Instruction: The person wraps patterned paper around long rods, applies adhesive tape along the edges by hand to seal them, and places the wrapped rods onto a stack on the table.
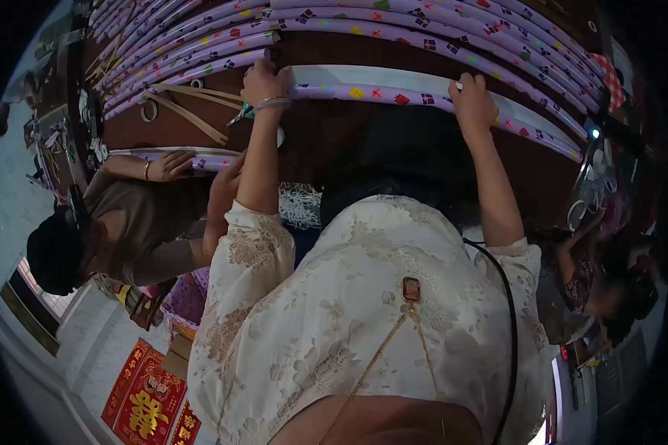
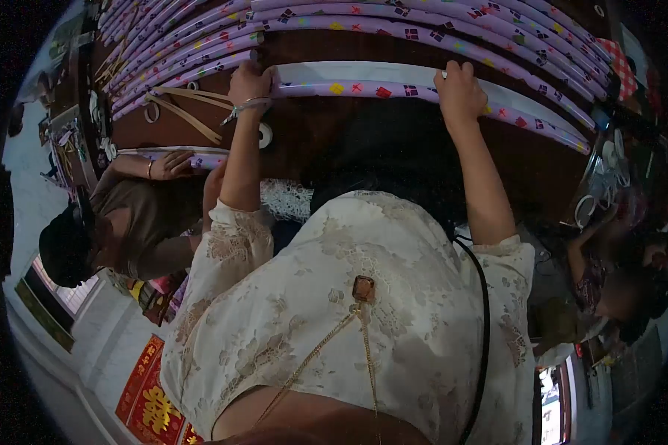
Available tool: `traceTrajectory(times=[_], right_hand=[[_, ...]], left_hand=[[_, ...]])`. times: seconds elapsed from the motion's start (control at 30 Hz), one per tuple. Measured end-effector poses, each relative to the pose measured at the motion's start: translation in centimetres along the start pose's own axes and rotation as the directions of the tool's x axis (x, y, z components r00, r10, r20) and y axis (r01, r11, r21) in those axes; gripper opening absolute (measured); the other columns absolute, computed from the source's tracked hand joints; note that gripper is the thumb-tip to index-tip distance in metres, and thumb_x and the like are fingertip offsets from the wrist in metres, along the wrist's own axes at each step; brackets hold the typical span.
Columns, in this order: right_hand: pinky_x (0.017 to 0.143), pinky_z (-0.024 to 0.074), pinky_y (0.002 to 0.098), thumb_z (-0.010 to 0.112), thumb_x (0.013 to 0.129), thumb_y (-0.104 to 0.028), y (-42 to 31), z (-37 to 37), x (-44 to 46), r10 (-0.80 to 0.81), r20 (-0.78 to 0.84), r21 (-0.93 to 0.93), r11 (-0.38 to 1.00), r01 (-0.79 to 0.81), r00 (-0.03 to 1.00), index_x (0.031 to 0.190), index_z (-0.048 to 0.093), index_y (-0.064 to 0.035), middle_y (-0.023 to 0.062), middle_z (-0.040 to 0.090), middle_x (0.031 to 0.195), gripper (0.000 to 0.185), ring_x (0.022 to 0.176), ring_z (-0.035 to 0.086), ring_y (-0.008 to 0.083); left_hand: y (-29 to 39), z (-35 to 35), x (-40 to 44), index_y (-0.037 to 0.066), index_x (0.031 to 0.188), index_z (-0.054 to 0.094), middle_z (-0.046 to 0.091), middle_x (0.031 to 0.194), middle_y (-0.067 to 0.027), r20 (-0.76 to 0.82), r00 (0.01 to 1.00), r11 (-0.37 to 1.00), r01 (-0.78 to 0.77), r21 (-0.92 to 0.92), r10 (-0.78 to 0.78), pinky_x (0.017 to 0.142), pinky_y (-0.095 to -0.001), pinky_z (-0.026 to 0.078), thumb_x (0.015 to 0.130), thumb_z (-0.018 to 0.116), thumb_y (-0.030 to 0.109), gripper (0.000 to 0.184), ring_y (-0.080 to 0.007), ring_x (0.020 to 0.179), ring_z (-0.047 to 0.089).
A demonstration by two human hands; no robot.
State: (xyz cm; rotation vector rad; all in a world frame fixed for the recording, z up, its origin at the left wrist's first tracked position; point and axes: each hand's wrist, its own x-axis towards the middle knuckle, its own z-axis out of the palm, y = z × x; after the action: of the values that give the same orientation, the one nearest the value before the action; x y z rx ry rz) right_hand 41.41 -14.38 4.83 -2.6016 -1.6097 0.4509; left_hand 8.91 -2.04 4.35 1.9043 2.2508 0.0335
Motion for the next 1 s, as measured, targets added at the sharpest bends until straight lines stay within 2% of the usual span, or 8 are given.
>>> traceTrajectory(times=[0.07,0.17,0.23,0.33,0.5,0.6,0.77,1.0], right_hand=[[0.062,0.0478,0.0449,0.055,0.08,-0.03,-0.2,0.0,0.0,-0.005,-0.01,0.009,1.0,0.005,1.0,0.09,0.057,-0.0082,0.0116,0.054,0.091,0.024,0.081,0.058,0.0311],[0.064,0.0476,0.045,0.054,0.081,-0.03,-0.4,0.2,0.1,-0.009,-0.019,0.014,1.0,0.009,1.0,0.09,0.057,-0.008,0.0119,0.053,0.091,0.024,0.083,0.058,0.0308],[0.065,0.0474,0.0451,0.053,0.081,-0.029,-0.4,0.2,0.1,0.0,-0.022,0.008,1.0,0.0,1.0,0.09,0.057,-0.0079,0.0122,0.053,0.091,0.024,0.084,0.058,0.0306],[0.066,0.0471,0.0451,0.052,0.082,-0.029,-0.5,0.1,0.0,0.018,0.007,0.012,1.0,-0.018,1.0,0.09,0.057,-0.0077,0.0129,0.053,0.092,0.024,0.085,0.057,0.0305],[0.065,0.0463,0.0457,0.053,0.082,-0.031,-0.6,0.1,-0.2,-0.005,-0.013,0.027,1.0,0.005,1.0,0.093,0.055,-0.0084,0.012,0.053,0.093,0.025,0.083,0.058,0.033],[0.064,0.0467,0.0448,0.053,0.082,-0.031,-0.4,0.4,-0.3,-0.002,-0.029,0.029,1.0,0.003,1.0,0.093,0.055,-0.0085,0.0112,0.053,0.093,0.025,0.083,0.058,0.0318],[0.063,0.0475,0.0431,0.055,0.081,-0.031,-0.2,0.7,-0.4,-0.002,-0.041,0.001,1.0,0.002,0.999,0.093,0.056,-0.0091,0.0102,0.053,0.092,0.025,0.081,0.058,0.0296],[0.061,0.0477,0.0421,0.056,0.08,-0.031,-0.1,0.4,-0.5,-0.008,-0.044,0.008,1.0,0.009,0.999,0.093,0.056,-0.0089,0.0102,0.053,0.09,0.025,0.079,0.058,0.029]], left_hand=[[0.4,0.7,-0.7,0.01,0.081,0.059,0.061,0.079,-0.0078,-0.097,0.991,0.995,-0.1,-0.015,0.098,0.064,-0.0448,0.044,0.067,0.065,0.027,0.023,-0.0286,0.082,0.058],[2.7,1.5,-2.0,0.01,0.079,0.055,0.058,0.075,-0.0079,-0.353,0.861,0.93,-0.335,0.149,0.367,0.061,-0.0421,0.042,0.068,0.058,0.012,0.011,-0.0272,0.074,0.056],[5.1,1.3,-3.5,0.01,0.078,0.055,0.058,0.077,-0.0089,-0.385,0.801,0.869,-0.496,0.002,0.458,0.062,-0.0398,0.042,0.069,0.059,0.011,0.01,-0.0272,0.076,0.056],[9.5,2.2,-5.3,0.009,0.079,0.055,0.059,0.074,-0.0087,-0.247,0.772,0.767,-0.626,-0.141,0.585,0.062,-0.0401,0.044,0.07,0.063,0.016,0.014,-0.0291,0.073,0.057],[15.9,5.6,-7.4,0.01,0.07,0.056,0.059,0.067,-0.009,-0.085,0.816,0.74,-0.558,-0.375,0.572,0.063,-0.0399,0.045,0.069,0.063,0.019,0.011,-0.0273,0.068,0.059],[16.5,6.0,-7.4,0.009,0.07,0.056,0.059,0.069,-0.0111,-0.025,0.834,0.771,-0.52,-0.367,0.551,0.062,-0.0403,0.047,0.069,0.062,0.017,0.009,-0.0285,0.068,0.06],[11.6,4.0,-4.5,0.01,0.075,0.059,0.061,0.073,-0.0129,0.039,0.838,0.798,-0.503,-0.332,0.545,0.063,-0.0429,0.047,0.068,0.066,0.022,0.015,-0.0333,0.071,0.059],[2.5,1.9,0.5,0.011,0.075,0.062,0.063,0.073,-0.0095,0.073,0.86,0.851,-0.483,-0.207,0.506,0.061,-0.0381,0.049,0.068,0.069,0.027,0.019,-0.0289,0.07,0.061]])
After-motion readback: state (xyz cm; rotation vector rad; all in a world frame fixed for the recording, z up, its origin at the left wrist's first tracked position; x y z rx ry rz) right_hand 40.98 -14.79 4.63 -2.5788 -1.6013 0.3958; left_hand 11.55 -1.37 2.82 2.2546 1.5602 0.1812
